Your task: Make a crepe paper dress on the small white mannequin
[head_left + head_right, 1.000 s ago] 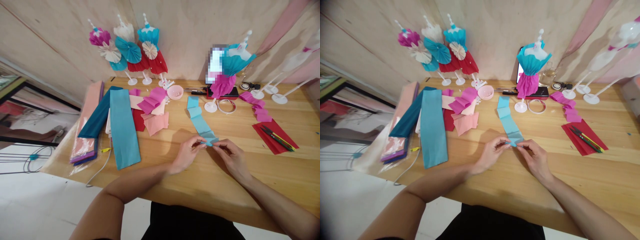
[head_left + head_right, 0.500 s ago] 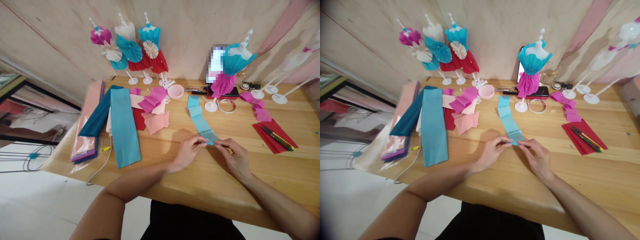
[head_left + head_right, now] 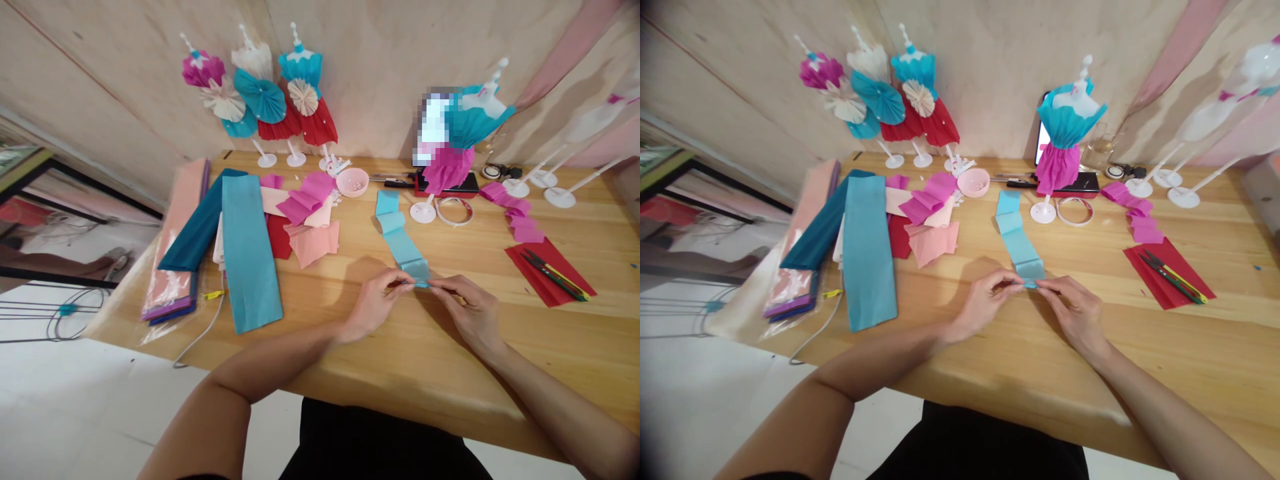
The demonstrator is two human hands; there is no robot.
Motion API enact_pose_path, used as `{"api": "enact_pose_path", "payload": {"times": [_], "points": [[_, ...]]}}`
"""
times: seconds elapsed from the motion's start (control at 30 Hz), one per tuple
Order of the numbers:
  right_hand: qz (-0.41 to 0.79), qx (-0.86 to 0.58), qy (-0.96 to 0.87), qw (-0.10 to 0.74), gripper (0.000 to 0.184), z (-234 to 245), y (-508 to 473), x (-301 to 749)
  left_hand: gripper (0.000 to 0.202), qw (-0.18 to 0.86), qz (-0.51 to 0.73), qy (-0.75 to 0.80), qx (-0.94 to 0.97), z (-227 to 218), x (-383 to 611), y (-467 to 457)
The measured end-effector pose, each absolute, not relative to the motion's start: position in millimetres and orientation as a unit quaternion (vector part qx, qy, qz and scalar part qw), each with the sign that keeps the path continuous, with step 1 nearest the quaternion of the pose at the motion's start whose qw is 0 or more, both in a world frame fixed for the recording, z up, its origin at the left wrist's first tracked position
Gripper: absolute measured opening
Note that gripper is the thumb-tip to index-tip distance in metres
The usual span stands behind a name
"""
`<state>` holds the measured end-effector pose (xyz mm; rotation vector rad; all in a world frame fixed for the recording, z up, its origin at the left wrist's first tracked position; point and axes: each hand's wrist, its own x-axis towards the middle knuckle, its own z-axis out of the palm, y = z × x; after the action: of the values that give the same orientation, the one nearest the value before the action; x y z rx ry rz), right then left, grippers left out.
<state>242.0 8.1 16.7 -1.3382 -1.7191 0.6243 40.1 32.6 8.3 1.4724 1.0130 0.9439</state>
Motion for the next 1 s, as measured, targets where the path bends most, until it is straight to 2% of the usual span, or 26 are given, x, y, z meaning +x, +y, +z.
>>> {"api": "enact_pose_path", "payload": {"times": [0.3,0.6,0.83,1.0], "points": [[0.262,-0.552,-0.673,0.418,0.010,10,8,241,0.024,0.565,0.402,0.421,0.585,4,42,32],[0.315,-0.607,-0.601,0.412,0.017,10,5,237,0.027,0.637,0.426,0.417,0.488,-1,46,32],[0.441,-0.576,-0.533,0.436,0.019,12,2,235,0.030,0.650,0.425,0.415,0.473,-4,46,31],[0.447,-0.584,-0.519,0.435,0.021,14,2,234,0.029,0.655,0.428,0.417,0.462,-6,47,29]]}}
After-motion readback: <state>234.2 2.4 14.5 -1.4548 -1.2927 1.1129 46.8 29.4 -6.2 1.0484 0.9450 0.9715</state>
